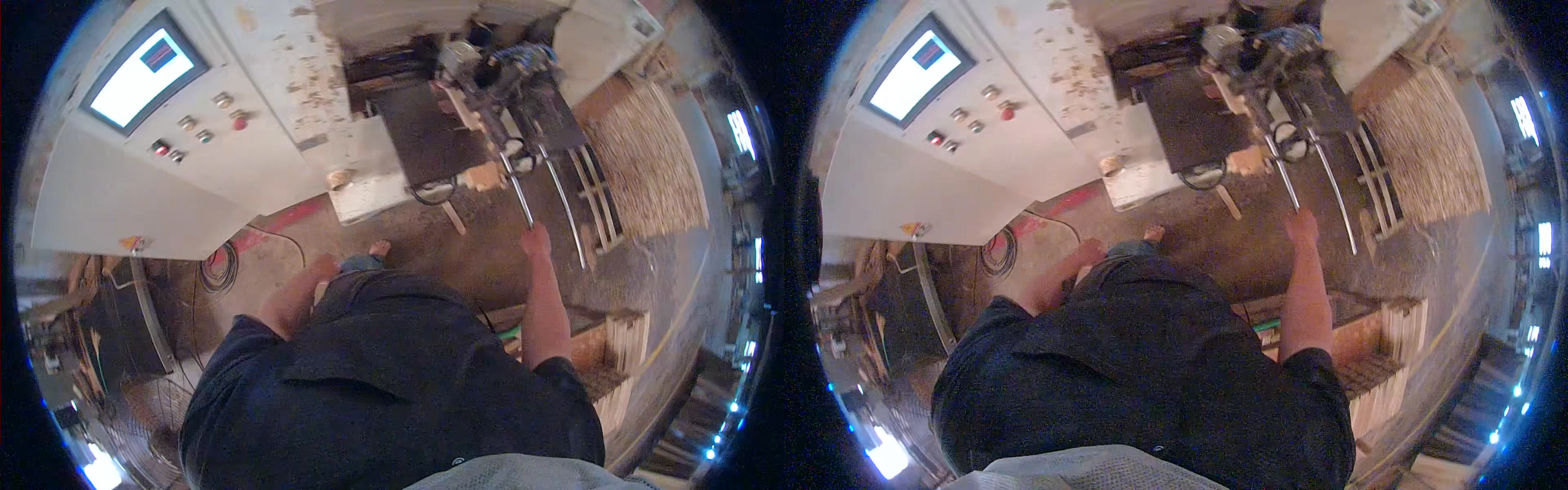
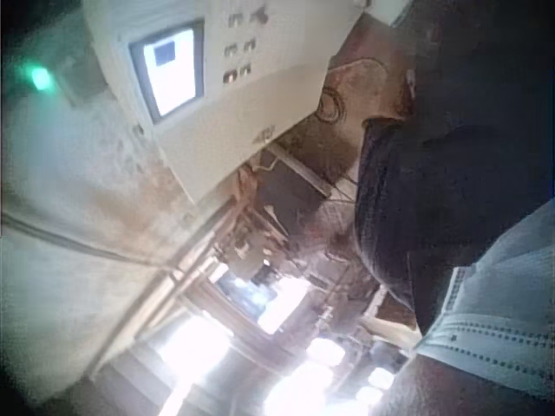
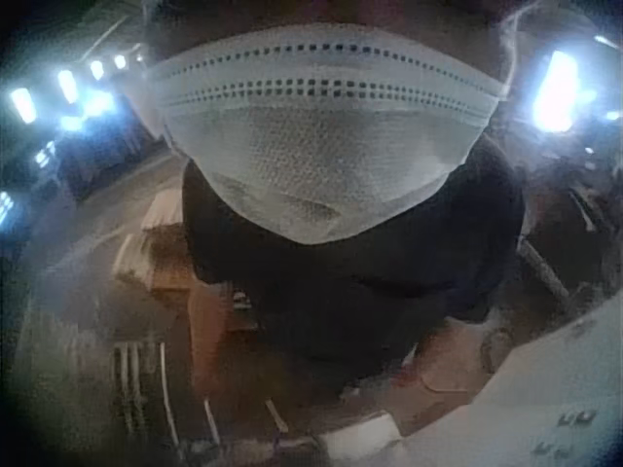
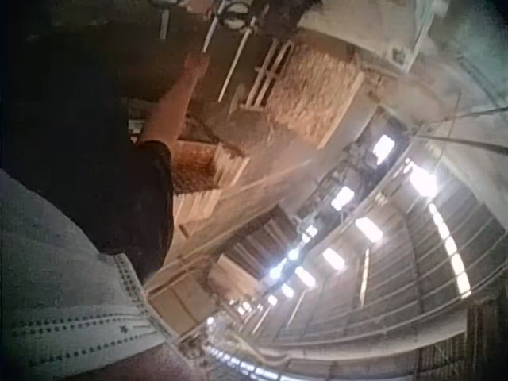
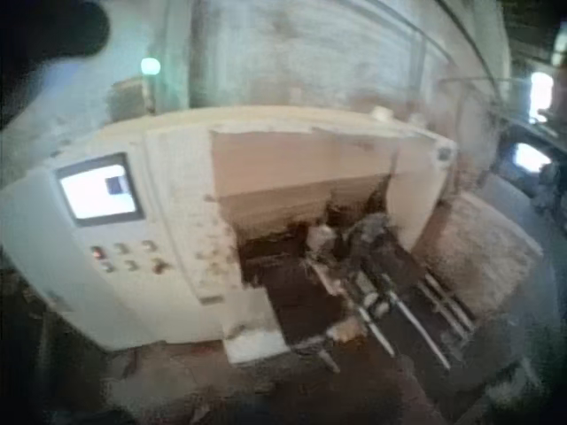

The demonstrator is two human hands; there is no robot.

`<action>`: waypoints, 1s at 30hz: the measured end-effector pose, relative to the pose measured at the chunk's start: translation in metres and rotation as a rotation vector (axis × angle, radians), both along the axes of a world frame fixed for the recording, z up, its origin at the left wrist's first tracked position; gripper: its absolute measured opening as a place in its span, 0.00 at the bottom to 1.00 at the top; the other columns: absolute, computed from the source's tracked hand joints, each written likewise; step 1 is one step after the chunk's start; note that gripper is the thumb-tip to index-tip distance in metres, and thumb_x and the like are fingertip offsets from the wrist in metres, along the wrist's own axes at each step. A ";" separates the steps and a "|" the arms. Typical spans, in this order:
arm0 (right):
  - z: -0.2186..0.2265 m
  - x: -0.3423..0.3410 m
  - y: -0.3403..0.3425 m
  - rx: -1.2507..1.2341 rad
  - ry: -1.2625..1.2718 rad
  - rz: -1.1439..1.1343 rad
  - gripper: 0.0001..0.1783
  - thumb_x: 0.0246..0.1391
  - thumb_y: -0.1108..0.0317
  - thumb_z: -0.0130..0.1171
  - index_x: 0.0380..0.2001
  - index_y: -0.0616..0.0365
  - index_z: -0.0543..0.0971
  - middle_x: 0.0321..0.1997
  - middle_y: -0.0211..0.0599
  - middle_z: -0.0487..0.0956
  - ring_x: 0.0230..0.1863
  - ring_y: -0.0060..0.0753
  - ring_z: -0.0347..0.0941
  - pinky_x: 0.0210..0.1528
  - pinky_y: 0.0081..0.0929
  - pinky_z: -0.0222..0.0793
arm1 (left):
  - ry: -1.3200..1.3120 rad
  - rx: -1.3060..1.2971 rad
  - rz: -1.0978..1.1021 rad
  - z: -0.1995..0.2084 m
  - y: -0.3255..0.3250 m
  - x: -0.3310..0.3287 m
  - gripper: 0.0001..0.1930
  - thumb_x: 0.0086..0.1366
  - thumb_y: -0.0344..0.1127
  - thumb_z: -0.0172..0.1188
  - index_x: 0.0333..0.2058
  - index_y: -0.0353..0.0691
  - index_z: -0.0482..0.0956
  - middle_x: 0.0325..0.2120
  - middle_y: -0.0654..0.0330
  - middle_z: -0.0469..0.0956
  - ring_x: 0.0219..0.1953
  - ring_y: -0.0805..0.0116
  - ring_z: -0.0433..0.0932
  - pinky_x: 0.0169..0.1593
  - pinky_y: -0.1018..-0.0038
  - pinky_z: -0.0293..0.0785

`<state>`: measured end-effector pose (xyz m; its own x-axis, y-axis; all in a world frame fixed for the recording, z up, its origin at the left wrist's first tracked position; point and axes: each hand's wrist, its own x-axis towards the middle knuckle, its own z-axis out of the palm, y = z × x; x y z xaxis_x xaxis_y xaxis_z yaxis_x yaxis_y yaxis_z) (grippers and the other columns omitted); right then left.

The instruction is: Operating a woodworking machine to process wooden slats.

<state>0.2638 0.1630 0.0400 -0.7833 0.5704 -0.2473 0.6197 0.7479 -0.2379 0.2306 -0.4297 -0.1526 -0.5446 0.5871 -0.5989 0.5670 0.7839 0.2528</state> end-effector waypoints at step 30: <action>-0.007 0.002 -0.002 0.106 -0.011 0.062 0.26 0.52 0.50 0.60 0.44 0.63 0.76 0.46 0.57 0.79 0.50 0.63 0.75 0.53 0.54 0.71 | 1.161 0.946 1.163 0.252 -0.001 -0.170 0.10 0.63 0.35 0.57 0.41 0.40 0.79 0.35 0.48 0.80 0.37 0.48 0.79 0.42 0.58 0.74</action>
